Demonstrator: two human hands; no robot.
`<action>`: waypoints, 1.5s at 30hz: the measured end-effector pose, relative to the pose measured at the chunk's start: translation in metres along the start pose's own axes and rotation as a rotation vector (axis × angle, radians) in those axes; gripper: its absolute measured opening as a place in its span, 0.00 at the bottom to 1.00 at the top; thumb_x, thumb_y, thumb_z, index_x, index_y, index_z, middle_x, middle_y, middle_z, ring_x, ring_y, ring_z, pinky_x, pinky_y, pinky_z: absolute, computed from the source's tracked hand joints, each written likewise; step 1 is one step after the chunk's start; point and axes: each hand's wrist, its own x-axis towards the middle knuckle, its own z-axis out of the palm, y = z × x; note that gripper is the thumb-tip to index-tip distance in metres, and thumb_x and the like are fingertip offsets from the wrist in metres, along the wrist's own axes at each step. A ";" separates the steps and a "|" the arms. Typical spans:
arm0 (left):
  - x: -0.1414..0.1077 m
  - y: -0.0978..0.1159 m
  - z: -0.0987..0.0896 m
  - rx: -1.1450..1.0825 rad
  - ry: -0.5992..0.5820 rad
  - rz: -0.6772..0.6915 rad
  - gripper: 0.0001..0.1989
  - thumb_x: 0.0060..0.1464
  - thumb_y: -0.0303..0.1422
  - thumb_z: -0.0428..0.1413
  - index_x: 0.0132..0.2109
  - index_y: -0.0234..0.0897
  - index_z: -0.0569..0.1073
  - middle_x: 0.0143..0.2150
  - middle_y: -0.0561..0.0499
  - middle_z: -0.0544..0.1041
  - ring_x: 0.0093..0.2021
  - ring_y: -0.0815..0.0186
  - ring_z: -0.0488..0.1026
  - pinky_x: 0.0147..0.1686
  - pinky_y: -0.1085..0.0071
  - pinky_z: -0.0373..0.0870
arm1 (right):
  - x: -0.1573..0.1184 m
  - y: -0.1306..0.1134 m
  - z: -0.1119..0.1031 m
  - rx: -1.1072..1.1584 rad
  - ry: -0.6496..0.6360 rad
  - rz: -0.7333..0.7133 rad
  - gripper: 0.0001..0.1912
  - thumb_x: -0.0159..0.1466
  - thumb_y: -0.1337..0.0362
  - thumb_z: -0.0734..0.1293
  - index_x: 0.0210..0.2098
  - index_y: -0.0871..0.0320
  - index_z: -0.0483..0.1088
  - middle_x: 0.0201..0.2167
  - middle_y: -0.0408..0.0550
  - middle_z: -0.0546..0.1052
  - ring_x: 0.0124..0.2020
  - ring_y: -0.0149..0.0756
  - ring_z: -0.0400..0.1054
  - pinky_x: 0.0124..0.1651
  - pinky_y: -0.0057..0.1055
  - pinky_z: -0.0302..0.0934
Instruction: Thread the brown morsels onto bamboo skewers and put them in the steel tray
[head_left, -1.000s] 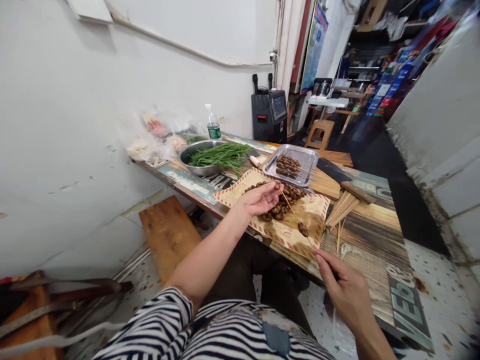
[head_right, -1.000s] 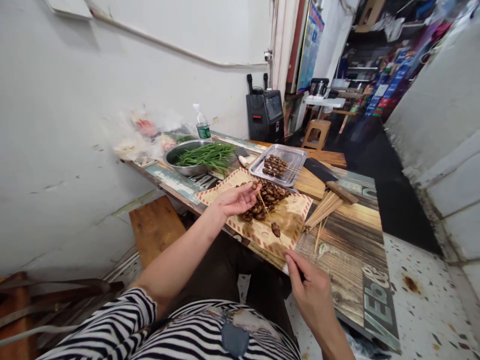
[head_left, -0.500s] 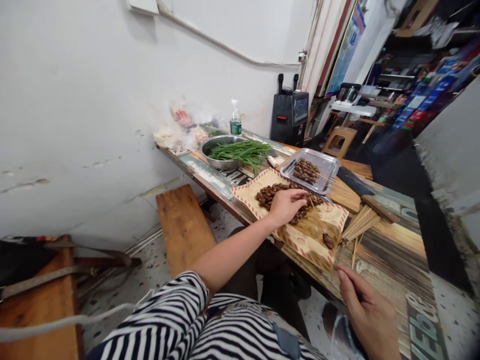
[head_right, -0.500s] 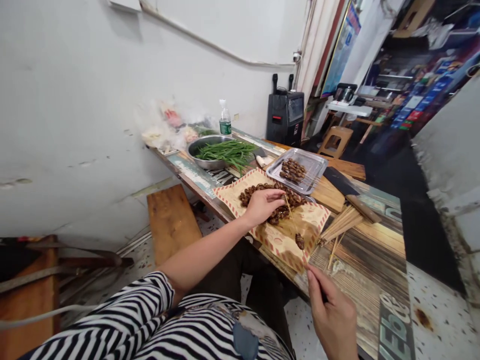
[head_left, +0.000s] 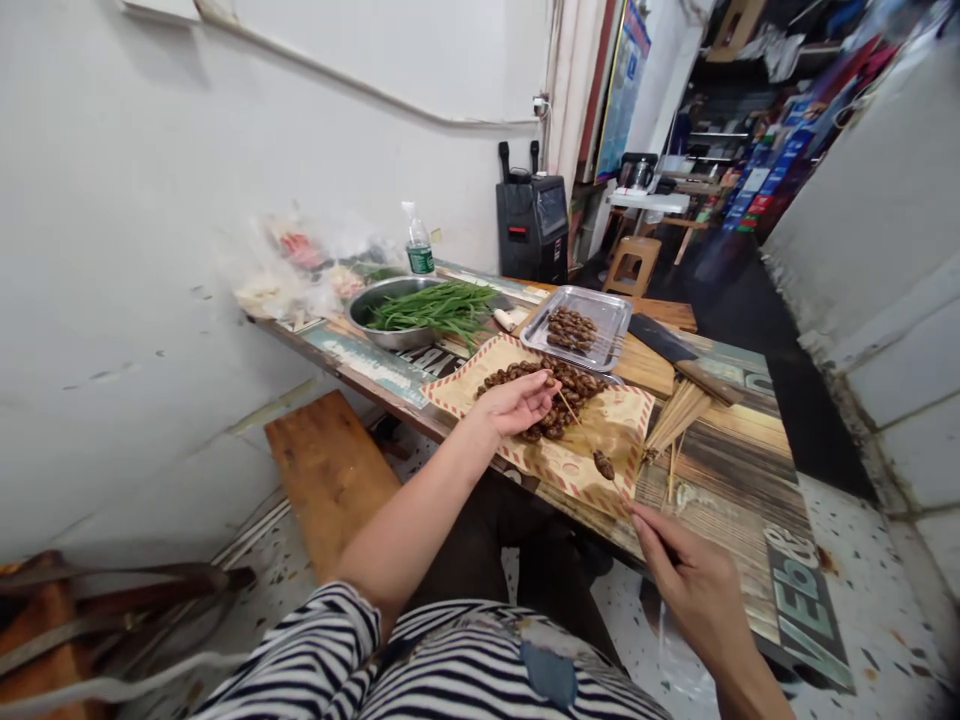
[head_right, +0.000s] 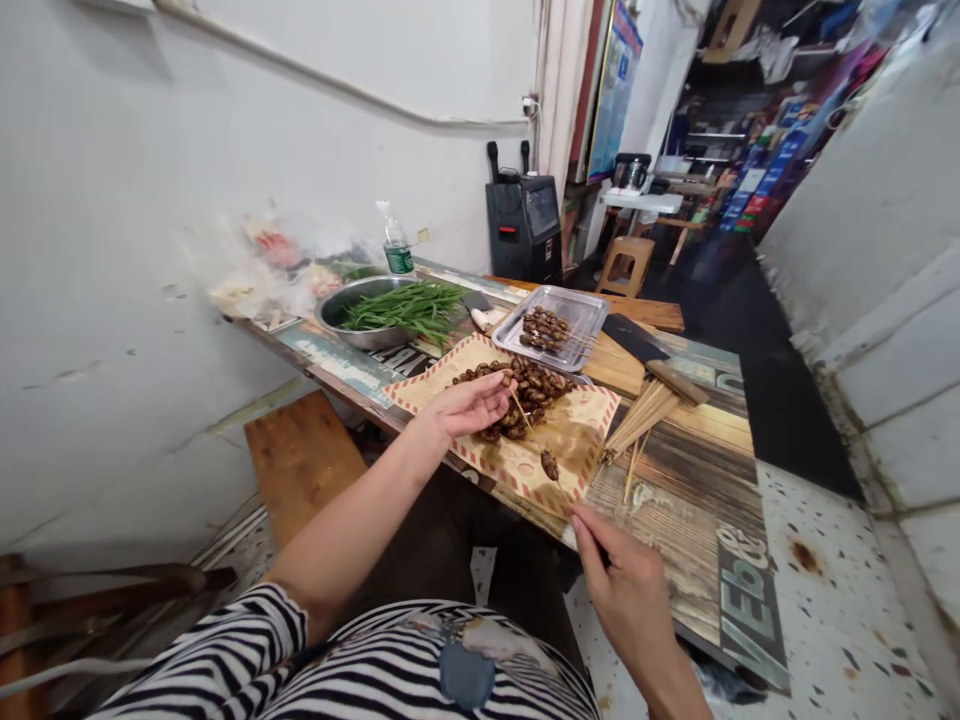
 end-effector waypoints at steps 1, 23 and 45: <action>-0.001 0.000 0.001 0.007 0.005 0.018 0.04 0.52 0.22 0.52 0.35 0.30 0.72 0.30 0.48 0.75 0.34 0.70 0.73 0.30 0.78 0.67 | 0.000 0.000 0.000 0.000 -0.004 -0.005 0.12 0.61 0.62 0.61 0.38 0.60 0.74 0.34 0.47 0.79 0.34 0.34 0.74 0.38 0.25 0.69; -0.006 0.002 0.008 0.041 -0.089 -0.018 0.06 0.52 0.22 0.51 0.36 0.30 0.72 0.34 0.46 0.76 0.36 0.70 0.73 0.31 0.77 0.67 | -0.004 0.004 -0.002 0.008 -0.001 0.040 0.13 0.61 0.60 0.60 0.39 0.57 0.74 0.35 0.46 0.78 0.34 0.35 0.74 0.37 0.27 0.69; -0.010 0.002 0.013 0.214 -0.095 0.099 0.05 0.50 0.22 0.54 0.37 0.31 0.72 0.34 0.47 0.76 0.35 0.70 0.74 0.32 0.78 0.68 | -0.002 0.001 -0.015 -0.049 0.021 -0.051 0.12 0.61 0.62 0.61 0.39 0.57 0.74 0.35 0.44 0.79 0.34 0.34 0.74 0.37 0.26 0.69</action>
